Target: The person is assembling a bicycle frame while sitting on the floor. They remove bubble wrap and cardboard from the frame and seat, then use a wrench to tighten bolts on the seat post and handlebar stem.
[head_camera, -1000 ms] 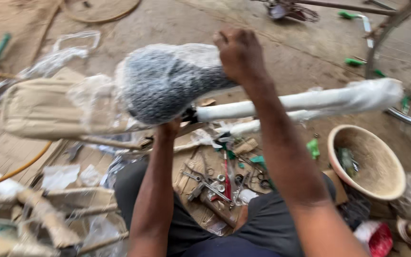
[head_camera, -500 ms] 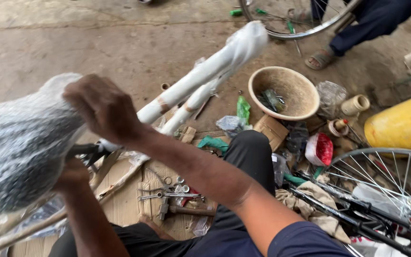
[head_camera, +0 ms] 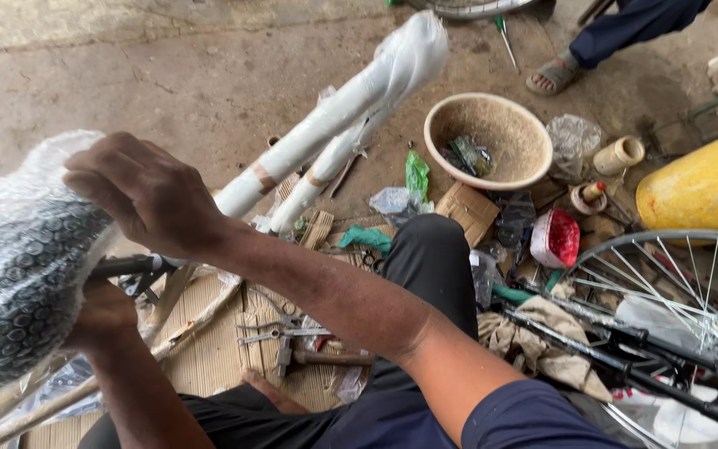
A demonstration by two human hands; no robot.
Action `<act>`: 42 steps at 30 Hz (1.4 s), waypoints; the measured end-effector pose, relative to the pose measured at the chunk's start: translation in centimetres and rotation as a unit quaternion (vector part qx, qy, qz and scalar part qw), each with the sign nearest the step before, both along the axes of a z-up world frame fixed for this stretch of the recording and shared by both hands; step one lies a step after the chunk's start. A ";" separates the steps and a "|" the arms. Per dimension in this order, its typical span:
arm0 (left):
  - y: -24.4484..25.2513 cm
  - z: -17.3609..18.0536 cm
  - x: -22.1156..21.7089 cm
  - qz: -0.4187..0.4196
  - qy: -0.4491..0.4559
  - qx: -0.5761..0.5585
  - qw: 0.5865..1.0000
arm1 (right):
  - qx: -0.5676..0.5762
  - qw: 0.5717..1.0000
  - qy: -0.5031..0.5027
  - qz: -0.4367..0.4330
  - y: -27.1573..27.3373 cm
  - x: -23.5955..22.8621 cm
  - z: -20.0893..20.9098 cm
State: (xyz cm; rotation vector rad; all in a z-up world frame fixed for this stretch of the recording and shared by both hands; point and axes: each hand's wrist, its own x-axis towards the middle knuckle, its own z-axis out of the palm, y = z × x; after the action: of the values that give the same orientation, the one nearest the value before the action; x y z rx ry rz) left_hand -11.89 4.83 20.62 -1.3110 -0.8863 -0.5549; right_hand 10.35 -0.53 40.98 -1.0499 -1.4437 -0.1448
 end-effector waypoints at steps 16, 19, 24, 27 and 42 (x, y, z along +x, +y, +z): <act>-1.0 2.1 1.1 -0.718 -0.561 -0.408 0.060 | -0.021 0.999 0.031 0.012 -1.0 -0.1 0.3; -1.3 2.4 1.3 -0.724 -0.546 -0.418 0.053 | -0.021 0.999 0.039 0.012 -1.3 -0.2 0.7; -1.4 2.5 1.3 -0.710 -0.564 -0.419 0.044 | -0.022 0.998 0.049 0.020 -1.5 -0.1 1.0; -1.4 2.3 1.1 -0.710 -0.562 -0.422 0.043 | -0.025 0.998 0.047 0.018 -1.6 -0.2 0.9; -2.4 5.5 2.4 -0.712 -0.562 -0.418 0.038 | -0.024 0.999 0.044 0.017 -1.3 -0.2 0.5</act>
State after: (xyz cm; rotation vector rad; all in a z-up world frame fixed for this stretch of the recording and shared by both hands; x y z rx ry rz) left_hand -9.49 2.43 26.12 1.0222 0.1836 1.4934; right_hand 10.19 -1.81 41.45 -1.0566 -1.3914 -0.0392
